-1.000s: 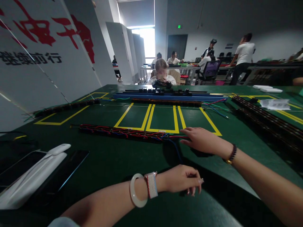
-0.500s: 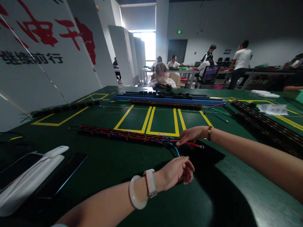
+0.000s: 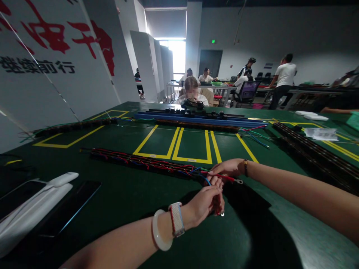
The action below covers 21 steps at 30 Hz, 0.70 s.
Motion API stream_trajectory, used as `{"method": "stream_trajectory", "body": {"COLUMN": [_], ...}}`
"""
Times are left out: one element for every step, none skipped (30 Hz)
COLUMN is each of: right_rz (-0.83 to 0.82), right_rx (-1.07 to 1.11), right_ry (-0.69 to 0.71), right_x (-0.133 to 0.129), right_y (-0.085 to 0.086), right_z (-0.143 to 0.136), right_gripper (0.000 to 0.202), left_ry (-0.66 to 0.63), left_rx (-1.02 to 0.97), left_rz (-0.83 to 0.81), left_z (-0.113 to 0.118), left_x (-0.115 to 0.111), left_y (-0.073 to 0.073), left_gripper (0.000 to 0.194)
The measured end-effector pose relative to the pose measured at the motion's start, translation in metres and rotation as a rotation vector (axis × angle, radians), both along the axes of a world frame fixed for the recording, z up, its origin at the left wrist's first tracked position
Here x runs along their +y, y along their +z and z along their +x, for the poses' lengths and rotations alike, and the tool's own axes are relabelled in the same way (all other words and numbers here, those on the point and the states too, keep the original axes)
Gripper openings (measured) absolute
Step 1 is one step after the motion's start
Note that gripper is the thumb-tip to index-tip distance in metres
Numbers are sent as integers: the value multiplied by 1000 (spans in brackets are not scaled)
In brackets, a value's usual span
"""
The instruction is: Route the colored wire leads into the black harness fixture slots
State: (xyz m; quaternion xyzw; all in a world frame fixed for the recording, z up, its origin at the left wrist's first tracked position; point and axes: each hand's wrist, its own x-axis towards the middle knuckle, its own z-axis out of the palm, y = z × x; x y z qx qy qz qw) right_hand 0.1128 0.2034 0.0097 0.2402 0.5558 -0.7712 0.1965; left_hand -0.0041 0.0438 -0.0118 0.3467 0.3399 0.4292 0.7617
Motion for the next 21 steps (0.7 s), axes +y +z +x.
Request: {"method": "stream_trajectory", "body": {"right_rz": [-9, -9, 2, 19, 41, 62, 81, 102, 125, 151, 176, 200, 225, 252, 288, 347, 433, 542, 662, 777, 878], "right_rx": [-2, -6, -12, -18, -28, -40, -50, -59, -69, -80, -92, -100, -104, -102, -94, -86, -88, -101, -123, -144, -157], "right_ry": [-13, -26, -35, -38, -34, -25, -14, -11, -16, -32, -53, -74, -89, -92, -80, -56, -21, 20, 66, 111, 150], "right_x": [-1, -2, -2, -3, -4, -5, -6, -8, -11, -13, -16, -18, -21, -23, -24, -25, -25, -25, -25, -25, -25], "right_y": [0, 0, 0, 1, 2, 3, 5, 6, 7, 9, 10, 12, 14, 17, 19, 22, 25, 28, 30, 33, 35], "right_z": [1, 1, 2, 2, 3, 3, 3, 3, 3, 2, 2, 2, 1, 1, 0, -1, -2, -3, -5, -6, -6], "right_gripper": [33, 32, 32, 31, 31, 31, 30, 30, 31, 31, 32, 32, 32, 32, 31, 30, 30, 30, 30, 30, 30], "left_ry": [-8, -12, -16, -20, -31, -46, -61, -73, -81, -85, -85, -82, -84, -91, -100, -108, -117, -123, -124, -121, -121], "left_rx": [-6, -16, -24, -30, -36, -40, -40, -36, -31, -27, -25, -27, -34, -43, -48, -49, -47, -46, -46, -51, -62], "left_rz": [13, 22, 24, 21, 16, 10, 6, 5, 6, 9, 8, 2, -8, -21, -33, -44, -60, -80, -102, -128, -156], "left_z": [0, 0, 0, 0, -1, -1, -1, -2, -2, -3, -3, -3, -4, -4, -4, -5, -5, -5, -5, -5, -5], "left_x": [0, -1, -1, -1, -1, -1, -1, 0, 0, 0, 1, 1, 1, 0, 0, 0, 0, 1, 1, 2, 4], "left_y": [0, 0, 1, 1, 2, 2, 1, 1, 1, 0, 0, 0, 1, 2, 3, 4, 5, 5, 5, 5, 5], "left_gripper": [28, 28, 27, 27, 26, 26, 25, 25, 25, 25, 24, 24, 24, 25, 26, 30, 34, 38, 41, 46, 51]}}
